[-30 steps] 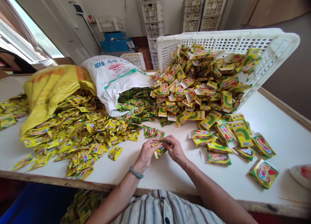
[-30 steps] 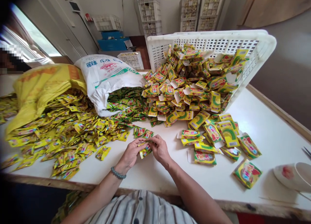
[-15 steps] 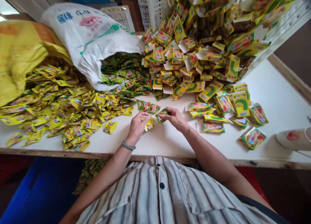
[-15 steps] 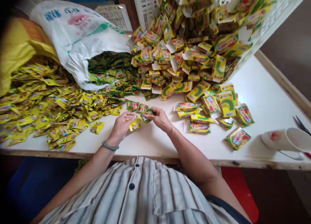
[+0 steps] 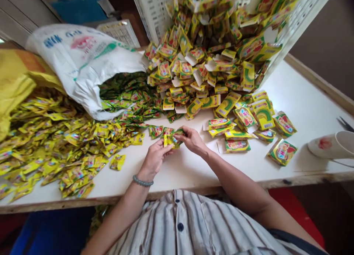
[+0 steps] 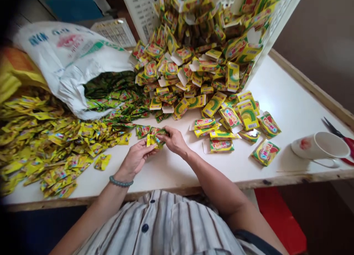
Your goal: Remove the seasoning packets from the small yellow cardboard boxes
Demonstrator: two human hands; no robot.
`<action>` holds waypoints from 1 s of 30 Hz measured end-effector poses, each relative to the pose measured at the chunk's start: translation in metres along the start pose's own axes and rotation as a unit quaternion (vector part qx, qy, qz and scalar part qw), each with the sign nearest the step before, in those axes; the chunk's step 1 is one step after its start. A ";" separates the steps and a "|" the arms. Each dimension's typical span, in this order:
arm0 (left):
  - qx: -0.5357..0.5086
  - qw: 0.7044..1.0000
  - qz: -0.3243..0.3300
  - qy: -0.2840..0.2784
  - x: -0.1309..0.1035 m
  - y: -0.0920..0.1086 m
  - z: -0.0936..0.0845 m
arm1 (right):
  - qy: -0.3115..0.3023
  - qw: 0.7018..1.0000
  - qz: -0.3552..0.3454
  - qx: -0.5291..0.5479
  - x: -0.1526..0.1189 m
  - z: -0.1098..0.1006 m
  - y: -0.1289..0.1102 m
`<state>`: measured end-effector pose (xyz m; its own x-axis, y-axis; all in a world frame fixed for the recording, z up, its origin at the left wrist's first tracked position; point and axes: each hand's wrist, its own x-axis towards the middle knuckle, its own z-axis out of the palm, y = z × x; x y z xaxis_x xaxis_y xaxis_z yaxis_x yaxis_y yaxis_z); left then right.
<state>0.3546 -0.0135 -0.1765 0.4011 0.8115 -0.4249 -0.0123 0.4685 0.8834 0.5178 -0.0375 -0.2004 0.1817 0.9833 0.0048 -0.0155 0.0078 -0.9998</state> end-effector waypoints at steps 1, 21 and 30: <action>0.017 1.000 0.012 0.010 0.001 0.000 -0.001 | -0.002 1.000 -0.006 -0.021 0.001 -0.002 -0.002; 0.109 0.991 0.071 -0.018 0.006 0.014 0.002 | -0.002 0.993 0.039 0.109 0.000 0.003 -0.008; 0.137 0.988 0.055 -0.051 0.031 0.023 0.014 | -0.013 0.999 0.011 -0.042 0.000 -0.014 -0.021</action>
<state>0.3798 0.0173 -0.1665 0.5020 0.8061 -0.3133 0.1819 0.2558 0.9495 0.5322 -0.0405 -0.1791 0.1572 0.9874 -0.0184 0.0626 -0.0285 -0.9976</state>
